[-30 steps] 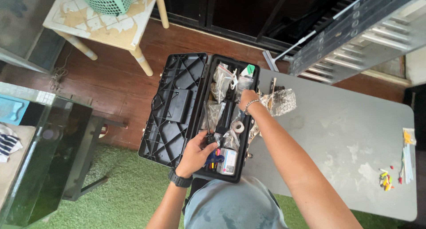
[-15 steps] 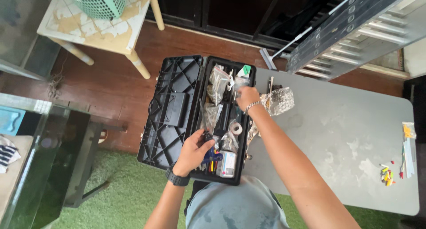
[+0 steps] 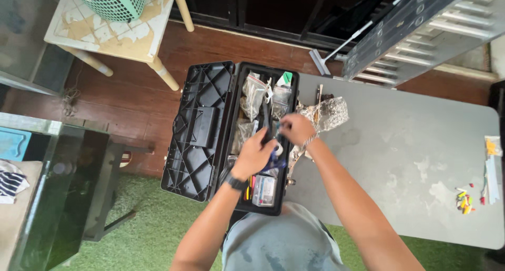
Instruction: The person sorts various small parts, tools, and plastic bags within a toolbox, moving items between the box and a table and eventually closing the toolbox.
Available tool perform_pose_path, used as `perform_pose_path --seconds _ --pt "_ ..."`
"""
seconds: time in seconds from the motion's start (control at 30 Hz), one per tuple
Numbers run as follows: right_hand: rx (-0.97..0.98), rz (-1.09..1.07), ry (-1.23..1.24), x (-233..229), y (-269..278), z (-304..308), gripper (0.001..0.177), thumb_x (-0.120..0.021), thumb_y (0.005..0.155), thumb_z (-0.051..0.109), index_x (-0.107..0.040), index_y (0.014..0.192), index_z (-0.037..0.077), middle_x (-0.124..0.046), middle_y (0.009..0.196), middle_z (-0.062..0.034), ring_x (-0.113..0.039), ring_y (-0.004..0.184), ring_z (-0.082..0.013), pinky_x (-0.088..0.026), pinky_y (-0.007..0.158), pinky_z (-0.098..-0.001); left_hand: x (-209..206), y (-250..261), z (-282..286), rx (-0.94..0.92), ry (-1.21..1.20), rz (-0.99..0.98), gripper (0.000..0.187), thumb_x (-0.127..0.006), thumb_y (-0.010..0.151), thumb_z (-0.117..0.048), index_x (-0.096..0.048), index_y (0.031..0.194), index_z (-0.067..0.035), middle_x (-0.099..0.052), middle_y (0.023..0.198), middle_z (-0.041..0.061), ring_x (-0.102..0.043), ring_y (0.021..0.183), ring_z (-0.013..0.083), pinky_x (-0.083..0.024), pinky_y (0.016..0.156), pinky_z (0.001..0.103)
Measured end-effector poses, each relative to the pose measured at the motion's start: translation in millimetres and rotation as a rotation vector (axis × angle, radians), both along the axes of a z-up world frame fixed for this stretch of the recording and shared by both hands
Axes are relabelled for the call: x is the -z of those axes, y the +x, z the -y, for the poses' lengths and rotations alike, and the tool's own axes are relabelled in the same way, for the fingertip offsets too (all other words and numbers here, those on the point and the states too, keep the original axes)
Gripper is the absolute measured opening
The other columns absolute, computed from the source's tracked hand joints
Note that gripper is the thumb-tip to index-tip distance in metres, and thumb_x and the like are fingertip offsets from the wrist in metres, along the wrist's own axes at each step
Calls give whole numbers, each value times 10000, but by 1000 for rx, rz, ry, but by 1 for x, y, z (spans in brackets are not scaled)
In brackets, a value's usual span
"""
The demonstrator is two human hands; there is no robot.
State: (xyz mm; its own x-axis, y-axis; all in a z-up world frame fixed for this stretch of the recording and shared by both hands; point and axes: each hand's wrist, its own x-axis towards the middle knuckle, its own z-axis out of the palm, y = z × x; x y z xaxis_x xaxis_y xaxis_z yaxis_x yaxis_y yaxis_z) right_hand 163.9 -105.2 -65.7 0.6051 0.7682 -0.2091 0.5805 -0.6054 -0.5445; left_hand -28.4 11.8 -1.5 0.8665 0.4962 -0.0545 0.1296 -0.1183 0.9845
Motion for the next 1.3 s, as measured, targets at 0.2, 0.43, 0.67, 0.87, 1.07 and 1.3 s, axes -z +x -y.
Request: perform_pose_path --seconds 0.2,0.43,0.67,0.87,1.07,1.3 --pt "-363 81 -109 -5 -45 22 495 -828 759 261 -685 1219 150 -700 1211 -89 -670 1095 -324 -548 928 -429 -17 -2 -3 11 183 -24 519 -739 939 -202 -578 1361 53 -724 1140 259 -722 1009 245 -566 870 331" --pt "-256 144 99 -19 -59 32 639 -847 719 329 -634 1281 113 -652 1325 -116 -642 1121 -352 -520 917 -444 15 -94 -14 -189 -57 -147 529 -728 914 -126 -574 1392 44 -769 1141 138 -692 962 114 -545 865 253" --pt "-107 237 384 -25 -84 43 405 -808 863 338 -691 1196 137 -734 1191 -116 -695 1054 -292 -567 913 -395 27 -134 -19 -264 -326 9 535 -673 963 -16 -515 1467 72 -709 1095 147 -633 976 122 -522 873 250" --pt "138 -259 641 -30 -69 48 375 -671 969 246 -645 1293 59 -723 1059 -84 -695 931 -97 -580 779 -243 -33 -58 -25 -31 287 113 471 -696 900 -63 -612 1360 -6 -717 1250 205 -725 1107 241 -555 933 315" --pt "160 -29 879 -28 -33 56 401 -536 1133 207 -546 1487 19 -680 1323 -160 -657 1097 -254 -524 965 -376 -69 55 -80 650 1134 -133 373 -708 762 -202 -791 1122 -258 -750 829 111 -712 856 307 -359 1141 540" --pt "-68 -326 142 -6 -60 -5 265 -549 1048 245 -666 1023 9 -789 918 -93 -780 732 -173 -646 668 -317 -44 137 -80 1013 1319 -412 250 -692 749 -76 -816 800 -287 -760 824 23 -717 949 229 -87 1241 695"
